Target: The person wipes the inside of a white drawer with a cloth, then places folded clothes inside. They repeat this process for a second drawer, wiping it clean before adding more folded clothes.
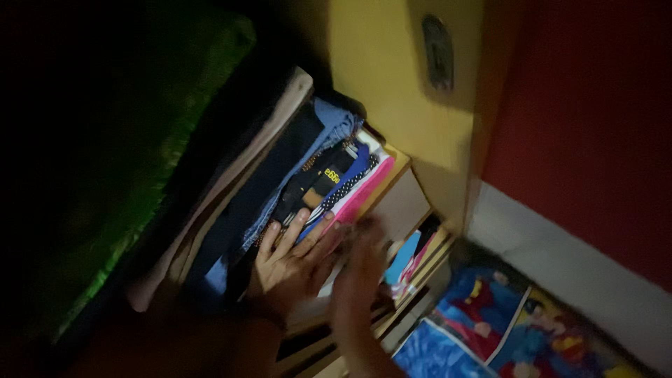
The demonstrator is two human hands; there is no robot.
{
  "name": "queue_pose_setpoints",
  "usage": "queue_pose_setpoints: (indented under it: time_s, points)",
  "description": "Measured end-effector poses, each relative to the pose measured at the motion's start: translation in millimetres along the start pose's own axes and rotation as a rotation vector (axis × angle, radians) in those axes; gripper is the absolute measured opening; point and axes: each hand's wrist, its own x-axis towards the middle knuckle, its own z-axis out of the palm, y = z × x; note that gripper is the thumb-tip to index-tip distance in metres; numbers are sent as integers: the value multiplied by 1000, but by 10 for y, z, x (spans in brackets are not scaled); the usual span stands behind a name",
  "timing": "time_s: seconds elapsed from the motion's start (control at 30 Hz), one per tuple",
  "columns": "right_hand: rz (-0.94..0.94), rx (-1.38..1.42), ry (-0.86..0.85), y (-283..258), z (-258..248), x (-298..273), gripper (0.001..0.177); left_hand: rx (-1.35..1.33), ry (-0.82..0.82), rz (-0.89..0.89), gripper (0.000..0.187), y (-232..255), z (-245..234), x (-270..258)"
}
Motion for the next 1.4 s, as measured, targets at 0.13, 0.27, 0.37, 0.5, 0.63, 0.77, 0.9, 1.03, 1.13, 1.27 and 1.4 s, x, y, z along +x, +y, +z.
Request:
queue_pose_setpoints:
  time_s: [0.13,0.27,0.37,0.5,0.63,0.77,0.9,1.03,1.13,1.27,1.4]
  points:
    - [190,-126,150,272,-20,750,52,-50,-114,-31,50,22,-17,6]
    - [344,305,110,440,-11,647,56,-69,-61,-14,50,-9,-69,29]
    - [475,295,-23,338,-145,316,55,-63,-79,-26,51,-2,-79,36]
    - [443,-27,-187,-141,-344,-24,53,-94,-96,-33,52,-5,-47,2]
    - [-20,-14,-80,-361,-119,477,56,-49,-81,-35,47,19,-70,21]
    - [-3,-212,129,-148,69,774,57,-72,-63,-54,44,40,-69,40]
    - [333,-381,-5,49,-82,579,58,-86,-33,-60,44,33,-88,54]
    - [427,-416,-155,86,-251,165,57,-74,-45,-36,43,19,-94,80]
    - [331,-383,-134,50,-194,130,56,-75,-23,-24,45,12,-84,41]
    - [21,-224,80,56,-4,596,56,-30,-55,-1,45,-25,-96,42]
    - [120,-250,150,-7,-15,777,54,-46,-76,-32,44,39,-74,50]
